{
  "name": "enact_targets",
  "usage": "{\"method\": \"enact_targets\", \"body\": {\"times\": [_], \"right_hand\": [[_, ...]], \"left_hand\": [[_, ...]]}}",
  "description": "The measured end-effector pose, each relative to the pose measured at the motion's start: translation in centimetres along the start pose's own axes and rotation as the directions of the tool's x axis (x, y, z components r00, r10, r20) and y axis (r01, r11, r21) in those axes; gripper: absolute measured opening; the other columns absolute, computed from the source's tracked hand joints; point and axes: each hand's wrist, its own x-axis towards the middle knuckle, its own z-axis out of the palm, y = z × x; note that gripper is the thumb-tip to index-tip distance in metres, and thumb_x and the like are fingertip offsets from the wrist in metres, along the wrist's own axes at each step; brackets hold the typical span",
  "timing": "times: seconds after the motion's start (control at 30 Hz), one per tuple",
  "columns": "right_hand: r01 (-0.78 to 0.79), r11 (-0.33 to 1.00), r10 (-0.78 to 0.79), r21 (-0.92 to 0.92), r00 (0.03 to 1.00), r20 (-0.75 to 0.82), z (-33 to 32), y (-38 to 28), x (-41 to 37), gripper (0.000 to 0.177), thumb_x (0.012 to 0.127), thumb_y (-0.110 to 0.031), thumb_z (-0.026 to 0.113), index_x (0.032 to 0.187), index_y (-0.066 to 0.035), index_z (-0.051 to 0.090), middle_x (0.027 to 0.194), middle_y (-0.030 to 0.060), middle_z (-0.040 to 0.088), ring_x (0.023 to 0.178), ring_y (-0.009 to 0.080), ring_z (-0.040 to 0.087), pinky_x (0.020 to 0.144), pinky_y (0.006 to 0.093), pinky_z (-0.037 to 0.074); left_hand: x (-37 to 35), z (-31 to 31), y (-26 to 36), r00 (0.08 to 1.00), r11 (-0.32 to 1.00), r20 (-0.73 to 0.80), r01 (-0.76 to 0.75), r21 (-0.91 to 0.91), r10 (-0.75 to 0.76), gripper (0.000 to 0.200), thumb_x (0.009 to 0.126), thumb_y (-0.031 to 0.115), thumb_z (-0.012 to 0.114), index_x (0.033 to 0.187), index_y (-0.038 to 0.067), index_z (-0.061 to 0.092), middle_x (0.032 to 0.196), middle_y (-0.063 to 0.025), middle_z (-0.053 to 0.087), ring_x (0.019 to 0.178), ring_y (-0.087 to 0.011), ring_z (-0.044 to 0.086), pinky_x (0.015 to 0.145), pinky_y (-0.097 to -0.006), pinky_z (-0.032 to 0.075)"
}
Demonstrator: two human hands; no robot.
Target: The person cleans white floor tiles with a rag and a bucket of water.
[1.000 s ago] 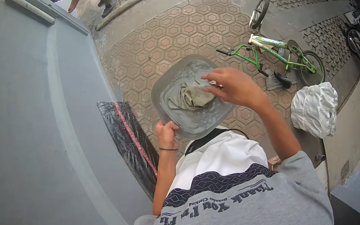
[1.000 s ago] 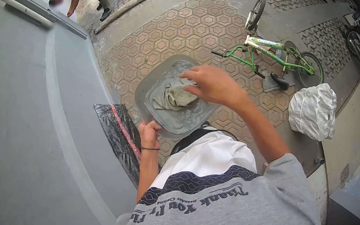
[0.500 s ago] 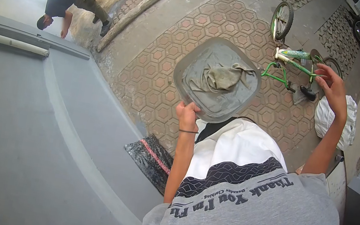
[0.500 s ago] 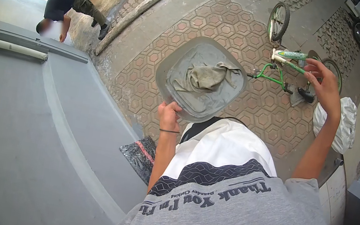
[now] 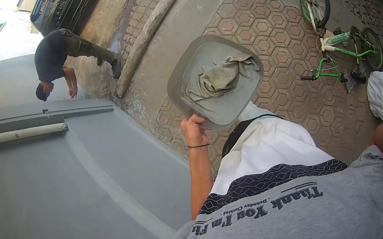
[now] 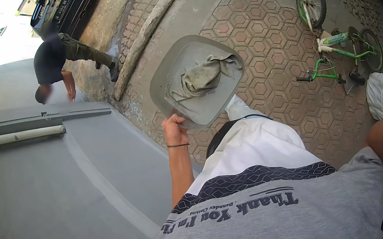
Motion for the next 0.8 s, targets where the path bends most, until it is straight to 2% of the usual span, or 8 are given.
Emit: {"method": "enact_targets", "body": {"times": [0.07,0.13,0.23,0.3,0.53,0.6,0.7,0.8], "right_hand": [[0.040,0.998,-0.039,0.047,0.999,-0.017,6.2,2.0,1.8,0.033,0.091,-0.021,0.062,0.123,-0.013,0.062,0.102,0.0024,0.061,0.077,0.0126,0.050,0.074,0.0294,0.043],[0.060,0.994,-0.058,0.095,0.998,-0.028,12.6,4.7,4.0,0.032,0.091,-0.021,0.062,0.123,-0.012,0.062,0.101,0.0024,0.061,0.077,0.0125,0.050,0.073,0.0293,0.042],[0.105,0.980,-0.097,0.169,0.994,-0.051,21.4,8.7,8.0,0.032,0.091,-0.021,0.062,0.122,-0.012,0.062,0.101,0.0025,0.060,0.077,0.0125,0.049,0.073,0.0292,0.042],[0.109,0.973,-0.098,0.203,0.993,-0.063,27.0,11.4,10.2,0.032,0.091,-0.021,0.062,0.122,-0.011,0.062,0.100,0.0025,0.060,0.077,0.0124,0.049,0.073,0.0291,0.042],[0.155,0.945,-0.144,0.288,0.988,-0.059,46.6,19.7,17.2,0.032,0.090,-0.021,0.062,0.120,-0.010,0.062,0.099,0.0026,0.059,0.076,0.0122,0.048,0.071,0.0288,0.041],[0.184,0.945,-0.180,0.272,0.983,-0.038,52.2,21.5,18.8,0.032,0.090,-0.022,0.062,0.120,-0.010,0.062,0.098,0.0026,0.059,0.076,0.0121,0.048,0.071,0.0288,0.041],[0.200,0.954,-0.204,0.222,0.979,-0.002,60.5,23.7,21.0,0.032,0.090,-0.022,0.062,0.119,-0.009,0.062,0.098,0.0027,0.058,0.076,0.0121,0.048,0.071,0.0286,0.040],[0.227,0.951,-0.233,0.211,0.973,0.000,68.7,26.4,23.7,0.032,0.090,-0.022,0.061,0.119,-0.009,0.062,0.097,0.0027,0.058,0.075,0.0120,0.047,0.070,0.0285,0.040]], "left_hand": [[5.9,-1.9,3.0,0.999,0.999,-0.010,-0.033,0.013,0.033,0.039,0.059,-0.011,0.049,0.097,-0.007,0.053,0.088,-0.0086,0.059,0.075,-0.0206,0.060,0.064,-0.0295,0.050],[10.3,-3.0,6.8,0.999,0.999,-0.012,-0.029,0.021,0.030,0.042,0.059,-0.012,0.048,0.100,-0.008,0.053,0.088,-0.0094,0.060,0.074,-0.0210,0.061,0.064,-0.0295,0.050],[17.9,-3.1,13.3,1.000,0.999,-0.004,-0.025,-0.036,0.025,0.038,0.059,-0.012,0.049,0.097,-0.007,0.051,0.086,-0.0091,0.059,0.072,-0.0209,0.061,0.062,-0.0292,0.050],[22.3,-3.9,18.5,0.991,0.996,-0.134,-0.017,0.082,0.028,0.035,0.059,-0.011,0.050,0.092,-0.004,0.048,0.085,-0.0086,0.058,0.072,-0.0204,0.060,0.062,-0.0296,0.050],[39.3,-8.5,31.1,0.989,0.988,-0.103,-0.118,-0.100,0.108,0.031,0.059,-0.009,0.052,0.088,-0.003,0.045,0.079,-0.0059,0.052,0.061,-0.0184,0.052,0.053,-0.0271,0.045],[45.0,-9.2,34.5,0.987,0.985,-0.116,-0.125,-0.123,0.111,0.020,0.060,-0.009,0.049,0.078,-0.002,0.051,0.082,-0.0088,0.058,0.070,-0.0235,0.061,0.060,-0.0349,0.053],[54.3,-11.0,38.9,0.985,0.996,-0.158,-0.073,-0.054,0.064,0.018,0.059,-0.007,0.050,0.076,0.000,0.052,0.083,-0.0094,0.059,0.073,-0.0254,0.063,0.062,-0.0374,0.054],[62.5,-11.5,45.2,0.984,0.983,-0.170,-0.085,-0.163,0.057,0.018,0.059,-0.006,0.050,0.075,0.001,0.051,0.083,-0.0091,0.059,0.073,-0.0258,0.063,0.062,-0.0384,0.055]]}}
